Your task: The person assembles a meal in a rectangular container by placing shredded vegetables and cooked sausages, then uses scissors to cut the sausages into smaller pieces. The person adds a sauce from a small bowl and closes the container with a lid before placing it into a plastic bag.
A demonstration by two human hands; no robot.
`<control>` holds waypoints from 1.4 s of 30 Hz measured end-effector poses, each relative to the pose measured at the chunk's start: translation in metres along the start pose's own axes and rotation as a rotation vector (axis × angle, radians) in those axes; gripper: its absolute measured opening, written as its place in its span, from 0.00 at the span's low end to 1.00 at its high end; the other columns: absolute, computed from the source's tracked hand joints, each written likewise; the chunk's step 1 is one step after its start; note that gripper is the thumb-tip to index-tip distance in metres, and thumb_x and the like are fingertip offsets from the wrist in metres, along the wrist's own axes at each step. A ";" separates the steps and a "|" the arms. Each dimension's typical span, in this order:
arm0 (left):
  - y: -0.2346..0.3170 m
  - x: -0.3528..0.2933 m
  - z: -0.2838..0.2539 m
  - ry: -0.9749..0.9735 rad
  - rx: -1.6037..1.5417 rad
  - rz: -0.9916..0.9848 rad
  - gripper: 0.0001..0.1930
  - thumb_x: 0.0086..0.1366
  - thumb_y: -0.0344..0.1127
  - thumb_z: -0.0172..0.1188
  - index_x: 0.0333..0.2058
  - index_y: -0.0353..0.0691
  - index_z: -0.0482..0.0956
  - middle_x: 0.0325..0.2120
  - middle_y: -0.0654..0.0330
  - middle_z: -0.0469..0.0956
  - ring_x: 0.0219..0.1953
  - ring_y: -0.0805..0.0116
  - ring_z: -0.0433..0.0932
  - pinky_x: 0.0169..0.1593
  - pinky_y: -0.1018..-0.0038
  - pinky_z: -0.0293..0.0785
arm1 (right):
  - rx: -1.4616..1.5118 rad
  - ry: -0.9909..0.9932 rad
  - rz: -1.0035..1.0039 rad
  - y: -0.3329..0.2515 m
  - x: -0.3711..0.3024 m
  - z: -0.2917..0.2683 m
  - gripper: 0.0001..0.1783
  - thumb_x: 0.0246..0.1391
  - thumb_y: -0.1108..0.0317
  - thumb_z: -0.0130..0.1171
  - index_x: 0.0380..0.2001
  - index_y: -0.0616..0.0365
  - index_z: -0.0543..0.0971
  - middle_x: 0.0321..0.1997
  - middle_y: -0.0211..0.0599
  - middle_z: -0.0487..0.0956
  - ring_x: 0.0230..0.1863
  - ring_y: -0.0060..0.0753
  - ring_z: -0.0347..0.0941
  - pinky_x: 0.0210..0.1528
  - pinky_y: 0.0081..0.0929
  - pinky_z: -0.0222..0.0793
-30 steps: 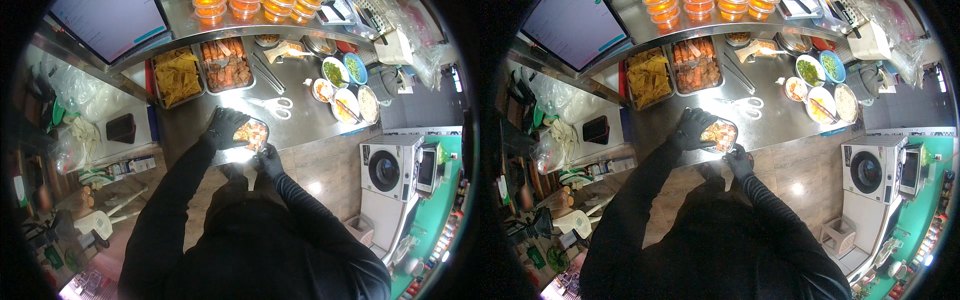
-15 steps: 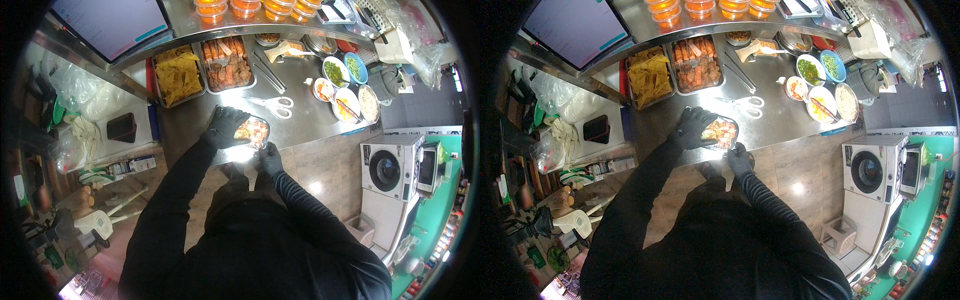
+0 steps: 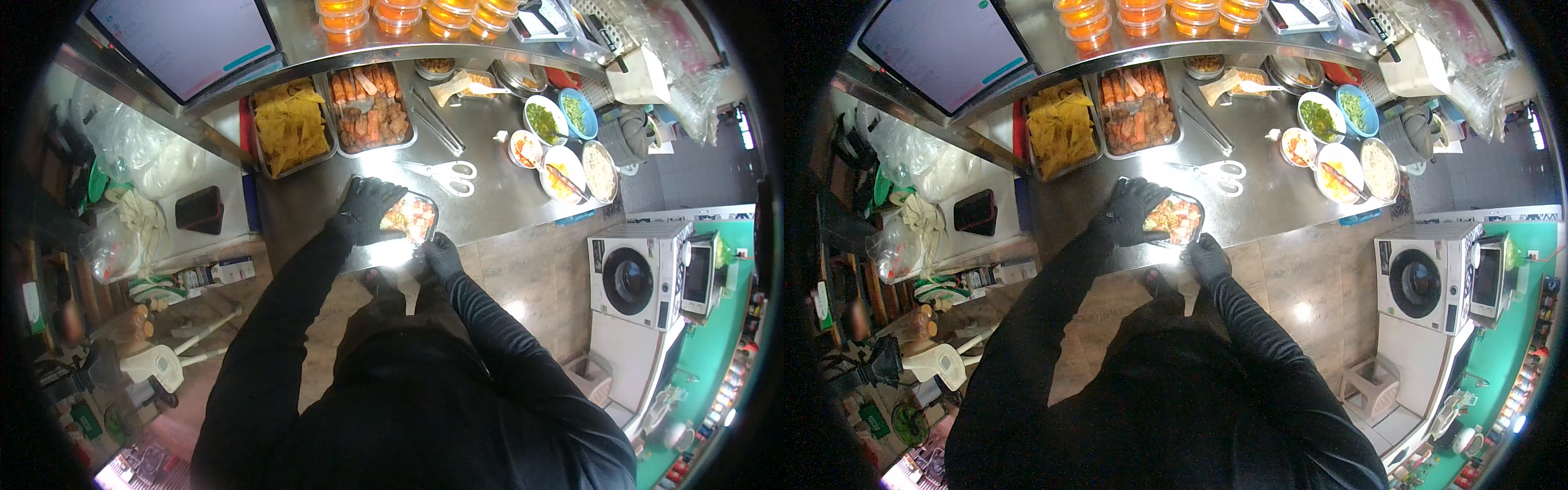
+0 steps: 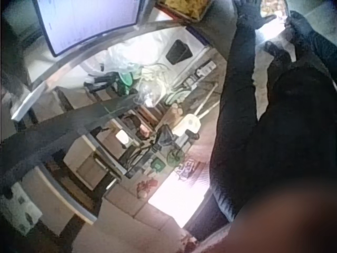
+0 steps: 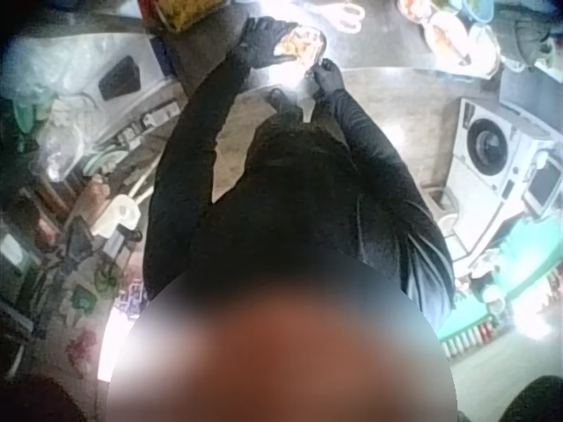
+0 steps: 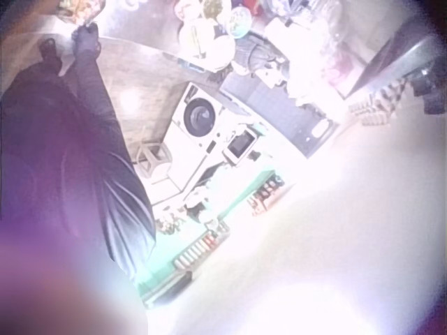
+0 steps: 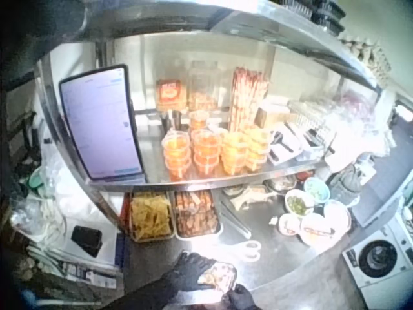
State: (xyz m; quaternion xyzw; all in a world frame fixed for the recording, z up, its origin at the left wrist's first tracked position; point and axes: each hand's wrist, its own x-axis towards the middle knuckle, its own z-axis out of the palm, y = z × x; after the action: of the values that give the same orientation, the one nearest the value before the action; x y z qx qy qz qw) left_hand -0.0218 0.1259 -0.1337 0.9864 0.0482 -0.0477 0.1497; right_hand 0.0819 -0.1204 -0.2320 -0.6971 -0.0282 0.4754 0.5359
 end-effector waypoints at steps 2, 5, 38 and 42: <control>-0.002 0.000 0.001 0.041 0.030 0.013 0.52 0.58 0.75 0.58 0.73 0.50 0.59 0.69 0.52 0.63 0.70 0.48 0.58 0.70 0.43 0.46 | 0.091 0.015 0.035 -0.007 0.000 0.007 0.03 0.67 0.69 0.55 0.39 0.56 0.76 0.31 0.37 0.82 0.30 0.24 0.77 0.32 0.24 0.75; -0.002 -0.003 0.002 0.072 0.004 0.013 0.51 0.57 0.75 0.59 0.71 0.49 0.62 0.68 0.53 0.64 0.69 0.50 0.58 0.69 0.44 0.47 | 0.201 -0.024 0.102 -0.018 -0.009 0.006 0.03 0.66 0.70 0.56 0.39 0.57 0.76 0.32 0.37 0.82 0.31 0.24 0.77 0.34 0.24 0.76; -0.001 -0.001 0.003 0.068 -0.049 -0.030 0.50 0.57 0.71 0.61 0.70 0.47 0.62 0.68 0.51 0.63 0.70 0.48 0.57 0.70 0.43 0.46 | -0.057 0.103 -0.088 -0.055 0.000 -0.033 0.17 0.62 0.64 0.66 0.50 0.61 0.80 0.39 0.35 0.83 0.37 0.27 0.78 0.43 0.26 0.77; -0.002 -0.005 -0.007 0.100 -0.057 0.006 0.40 0.67 0.62 0.58 0.69 0.43 0.64 0.66 0.48 0.65 0.70 0.47 0.58 0.72 0.47 0.48 | -0.854 0.238 -0.957 -0.118 -0.025 -0.005 0.36 0.50 0.58 0.74 0.60 0.61 0.75 0.56 0.46 0.79 0.58 0.42 0.75 0.63 0.38 0.71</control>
State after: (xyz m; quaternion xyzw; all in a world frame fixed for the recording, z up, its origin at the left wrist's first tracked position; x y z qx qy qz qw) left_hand -0.0265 0.1295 -0.1273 0.9831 0.0540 0.0035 0.1751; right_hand 0.1271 -0.0877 -0.1249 -0.8070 -0.4625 0.0505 0.3637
